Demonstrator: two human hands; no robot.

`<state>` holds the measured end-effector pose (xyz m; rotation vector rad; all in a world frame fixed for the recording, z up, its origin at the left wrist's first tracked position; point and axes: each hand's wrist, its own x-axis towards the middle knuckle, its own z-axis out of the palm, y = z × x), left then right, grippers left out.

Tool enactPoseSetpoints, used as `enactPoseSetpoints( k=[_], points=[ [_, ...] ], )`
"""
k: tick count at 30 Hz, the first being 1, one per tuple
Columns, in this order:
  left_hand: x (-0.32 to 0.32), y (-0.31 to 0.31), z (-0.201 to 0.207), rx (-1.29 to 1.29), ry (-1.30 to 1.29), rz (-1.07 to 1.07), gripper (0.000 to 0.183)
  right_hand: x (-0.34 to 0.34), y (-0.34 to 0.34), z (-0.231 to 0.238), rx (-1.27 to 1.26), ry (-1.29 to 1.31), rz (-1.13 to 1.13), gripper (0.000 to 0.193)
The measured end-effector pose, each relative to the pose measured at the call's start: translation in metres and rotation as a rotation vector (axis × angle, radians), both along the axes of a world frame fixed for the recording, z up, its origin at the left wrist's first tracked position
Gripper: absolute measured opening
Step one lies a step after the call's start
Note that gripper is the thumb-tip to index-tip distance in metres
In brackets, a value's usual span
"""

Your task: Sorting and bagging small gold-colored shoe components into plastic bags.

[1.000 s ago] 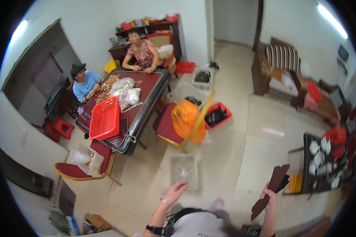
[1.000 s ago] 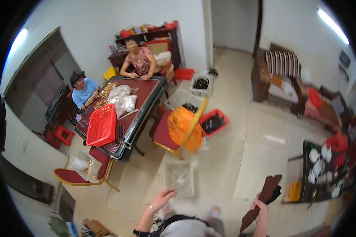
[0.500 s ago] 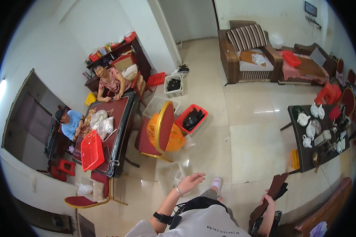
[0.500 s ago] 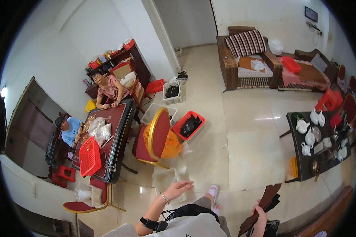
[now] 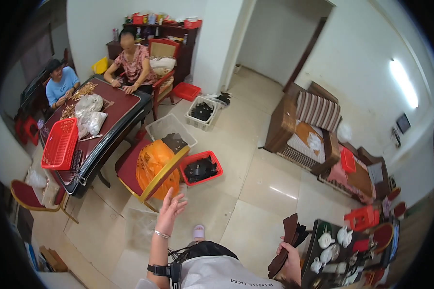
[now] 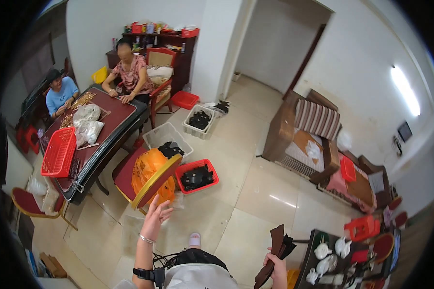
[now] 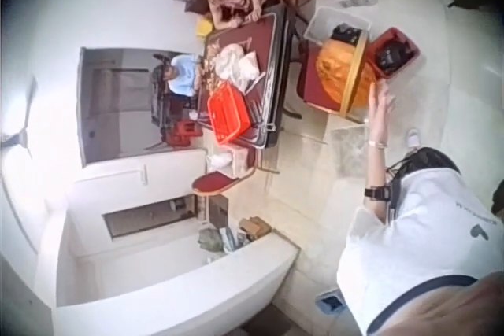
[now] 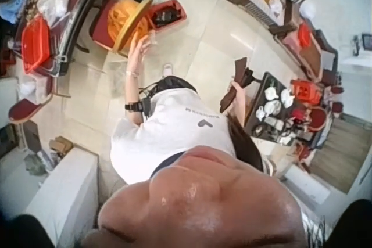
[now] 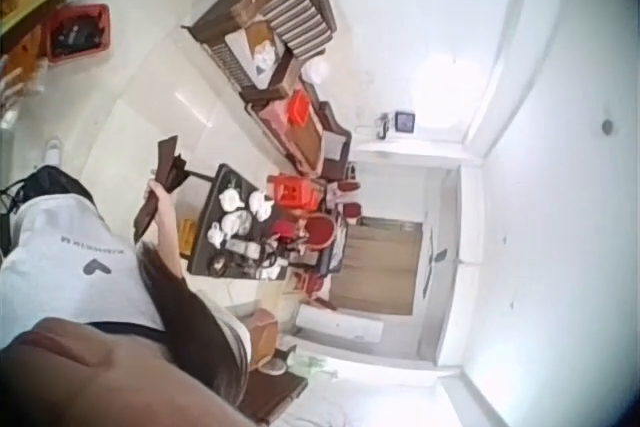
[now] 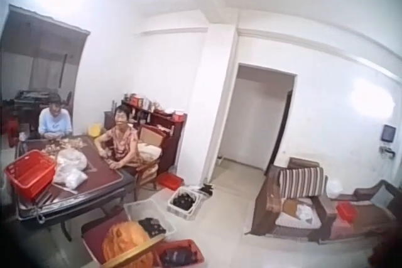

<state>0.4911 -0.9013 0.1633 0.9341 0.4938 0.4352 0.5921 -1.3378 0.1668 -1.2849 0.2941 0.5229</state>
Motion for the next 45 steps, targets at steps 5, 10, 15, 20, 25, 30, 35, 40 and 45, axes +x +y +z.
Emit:
enactPoseSetpoints(
  k=[5, 10, 15, 20, 25, 30, 35, 40, 45],
  points=[
    [0.092, 0.021, 0.000, 0.113, 0.240, 0.012, 0.042, 0.114, 0.024, 0.010, -0.029, -0.016, 0.034, 0.036],
    [0.192, 0.018, -0.006, 0.243, 0.289, -0.120, 0.030, 0.219, 0.039, -0.003, 0.006, 0.020, -0.034, 0.036],
    [0.291, 0.017, -0.021, 0.312, 0.329, 0.076, 0.030, 0.367, 0.040, -0.035, 0.066, 0.049, 0.089, 0.037],
    [0.408, -0.016, -0.012, 0.407, 0.343, -0.017, 0.033, 0.535, 0.090, -0.012, 0.031, -0.014, 0.450, 0.040],
    [0.536, -0.069, 0.001, 0.458, 0.222, -0.405, 0.092, 0.633, 0.194, 0.009, 0.038, -0.098, 0.704, 0.043],
    [0.666, -0.077, -0.010, 0.748, 0.071, -0.192, 0.101, 0.671, 0.304, 0.019, -0.586, -0.914, 0.907, 0.057],
    [0.739, -0.001, 0.018, 0.079, 0.035, 0.024, 0.070, 0.726, 0.372, 0.043, -0.573, -1.158, 1.120, 0.090],
    [0.785, 0.063, 0.051, -0.098, 0.159, 0.123, 0.041, 0.799, 0.433, 0.059, -0.458, -1.068, 1.303, 0.115],
    [0.802, 0.131, 0.062, -0.201, -0.154, 0.187, 0.033, 0.868, 0.486, 0.058, 0.191, -0.447, 1.454, 0.105]
  ],
)
